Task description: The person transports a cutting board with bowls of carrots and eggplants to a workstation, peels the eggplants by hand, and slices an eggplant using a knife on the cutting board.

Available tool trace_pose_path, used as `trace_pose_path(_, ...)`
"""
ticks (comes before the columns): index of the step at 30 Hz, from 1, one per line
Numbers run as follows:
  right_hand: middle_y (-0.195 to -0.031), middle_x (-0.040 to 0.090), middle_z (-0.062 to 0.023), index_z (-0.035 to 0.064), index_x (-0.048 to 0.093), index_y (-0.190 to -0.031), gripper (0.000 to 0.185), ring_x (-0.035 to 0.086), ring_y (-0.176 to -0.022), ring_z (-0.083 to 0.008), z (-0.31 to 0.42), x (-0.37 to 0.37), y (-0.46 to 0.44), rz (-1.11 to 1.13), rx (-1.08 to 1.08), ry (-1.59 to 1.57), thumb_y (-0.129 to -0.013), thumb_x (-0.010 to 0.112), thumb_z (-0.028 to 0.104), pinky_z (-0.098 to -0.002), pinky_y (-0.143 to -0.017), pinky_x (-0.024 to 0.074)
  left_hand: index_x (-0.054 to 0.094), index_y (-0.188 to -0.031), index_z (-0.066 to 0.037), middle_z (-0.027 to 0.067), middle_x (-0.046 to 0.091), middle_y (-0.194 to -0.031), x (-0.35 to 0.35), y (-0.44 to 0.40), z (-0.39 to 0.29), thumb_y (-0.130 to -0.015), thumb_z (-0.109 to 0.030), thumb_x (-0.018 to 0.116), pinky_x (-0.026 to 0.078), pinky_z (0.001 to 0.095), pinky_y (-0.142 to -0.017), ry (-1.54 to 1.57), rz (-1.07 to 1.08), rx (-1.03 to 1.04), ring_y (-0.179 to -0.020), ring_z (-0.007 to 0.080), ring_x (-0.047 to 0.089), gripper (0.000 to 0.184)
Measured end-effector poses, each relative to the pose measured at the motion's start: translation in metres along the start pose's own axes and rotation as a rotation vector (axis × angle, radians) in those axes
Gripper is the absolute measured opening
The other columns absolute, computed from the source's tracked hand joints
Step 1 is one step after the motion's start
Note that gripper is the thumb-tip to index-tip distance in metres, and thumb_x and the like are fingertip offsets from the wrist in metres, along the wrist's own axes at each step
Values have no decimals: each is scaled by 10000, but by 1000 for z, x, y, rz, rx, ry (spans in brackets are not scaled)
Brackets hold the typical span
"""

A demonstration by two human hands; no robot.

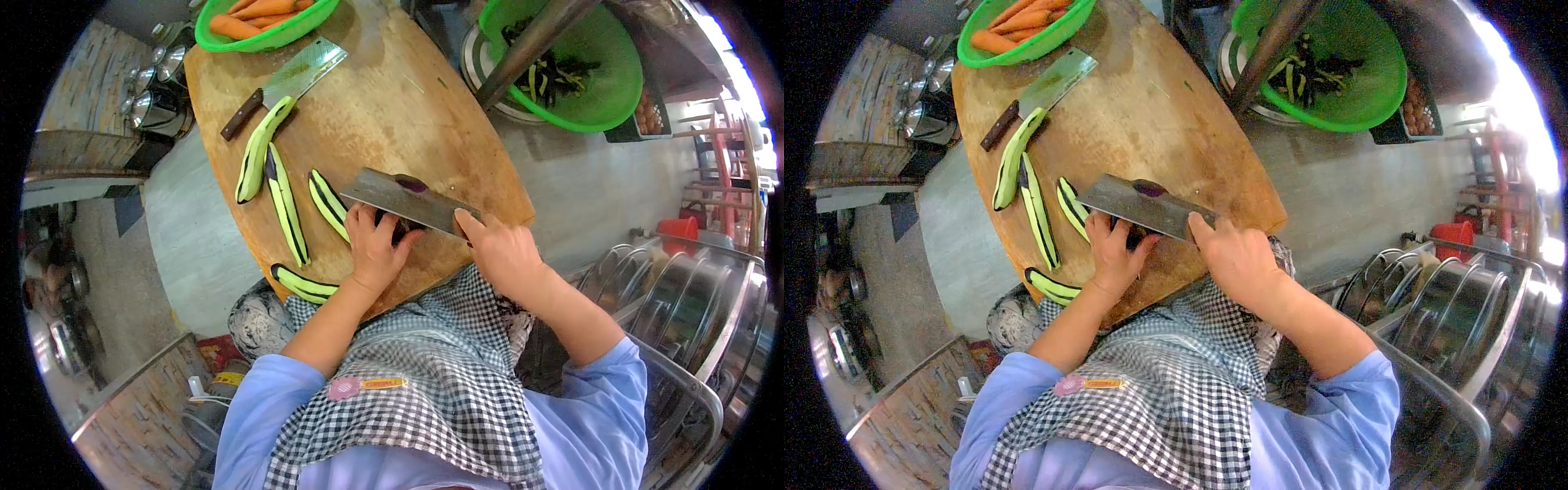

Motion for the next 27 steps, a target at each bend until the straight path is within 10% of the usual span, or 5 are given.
trace_pose_path(6, -890, 629, -176, 63, 522, -1163, 448, 611, -774, -345, -16, 1, -20, 206, 104, -172, -722, 600, 90, -421, -681, 497, 592, -1060, -65, 160, 479, -1092, 2, 2, 1, -613, -289, 761, 327, 451, -908, -6, -6, 63, -1045, 356, 414, 528)
trace_pose_path(21, -740, 587, -195, 0, 578, -1047, 302, 571, -640, -251, -48, 19, -75, 250, -176, -598, -760, 585, 92, -362, -627, 460, 591, -1088, -118, 110, 481, -1124, 5, 6, 2, -601, -244, 773, 335, 430, -918, 15, -42, 78, -1057, 321, 429, 534)
trace_pose_path(27, -787, 620, -200, -18, 602, -937, 219, 594, -703, -278, -56, 60, -86, 419, 43, -672, -749, 591, 93, -350, -663, 467, 587, -1089, -128, 99, 440, -1159, 7, 10, 2, -596, -235, 786, 335, 430, -921, 9, -10, 84, -1077, 319, 417, 542)
Point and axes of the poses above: each hand's wrist, its own y-axis away from the middle knuckle, its own x-axis out of the palm, z = x × y, the point moved 5 cm from there along -y, towards the middle knuckle
